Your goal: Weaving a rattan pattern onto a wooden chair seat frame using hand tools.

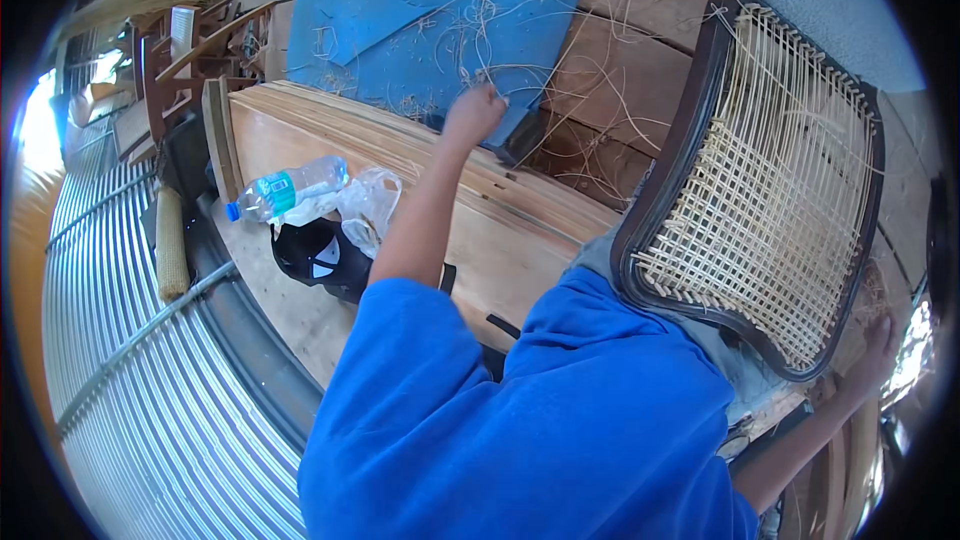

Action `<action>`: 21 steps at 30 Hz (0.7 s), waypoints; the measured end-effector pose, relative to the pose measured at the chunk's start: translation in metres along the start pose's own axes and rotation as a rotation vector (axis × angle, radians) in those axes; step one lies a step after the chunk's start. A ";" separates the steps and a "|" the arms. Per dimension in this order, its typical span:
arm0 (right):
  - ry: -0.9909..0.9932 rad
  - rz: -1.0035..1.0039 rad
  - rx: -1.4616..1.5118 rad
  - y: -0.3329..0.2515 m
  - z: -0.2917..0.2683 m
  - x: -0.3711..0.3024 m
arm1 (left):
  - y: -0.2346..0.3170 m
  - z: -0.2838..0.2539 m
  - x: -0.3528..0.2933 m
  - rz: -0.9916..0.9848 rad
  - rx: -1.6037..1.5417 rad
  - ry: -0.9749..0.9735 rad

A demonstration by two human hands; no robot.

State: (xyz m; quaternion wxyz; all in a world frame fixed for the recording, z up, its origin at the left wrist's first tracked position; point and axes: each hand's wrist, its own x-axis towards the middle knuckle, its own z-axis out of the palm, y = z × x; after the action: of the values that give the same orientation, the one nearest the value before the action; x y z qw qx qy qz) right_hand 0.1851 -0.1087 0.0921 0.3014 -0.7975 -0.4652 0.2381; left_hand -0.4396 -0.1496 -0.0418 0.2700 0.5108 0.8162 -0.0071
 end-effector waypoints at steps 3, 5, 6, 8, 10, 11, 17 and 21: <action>0.052 0.079 -0.142 0.024 -0.020 -0.015 | -0.035 0.077 0.015 -0.177 0.013 -0.035; 0.054 0.079 -0.292 0.067 -0.035 -0.024 | -0.044 0.101 0.011 -0.145 0.084 -0.026; 0.094 0.275 0.087 0.114 -0.042 -0.020 | -0.064 0.118 0.010 -0.324 0.019 -0.050; 0.153 0.222 0.006 0.087 -0.031 -0.057 | -0.045 0.126 0.004 -0.393 -0.063 -0.204; 0.104 0.209 -0.013 0.070 -0.026 -0.077 | -0.025 0.128 -0.001 -0.593 0.119 -0.202; 0.115 0.201 -0.040 0.065 -0.024 -0.083 | -0.041 0.142 -0.006 -0.392 0.332 -0.269; 0.154 0.202 0.110 0.070 0.013 -0.089 | -0.058 0.145 0.007 -0.406 0.213 -0.064; 0.211 0.153 0.106 0.083 0.028 -0.093 | -0.014 0.057 0.025 -0.157 -0.246 0.248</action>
State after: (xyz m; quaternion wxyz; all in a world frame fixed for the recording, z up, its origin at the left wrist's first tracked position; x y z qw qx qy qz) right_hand 0.1742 -0.2153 0.0238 0.3714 -0.8342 -0.3557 0.1993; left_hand -0.4348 -0.1517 -0.1056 0.2265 0.4057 0.8752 0.1347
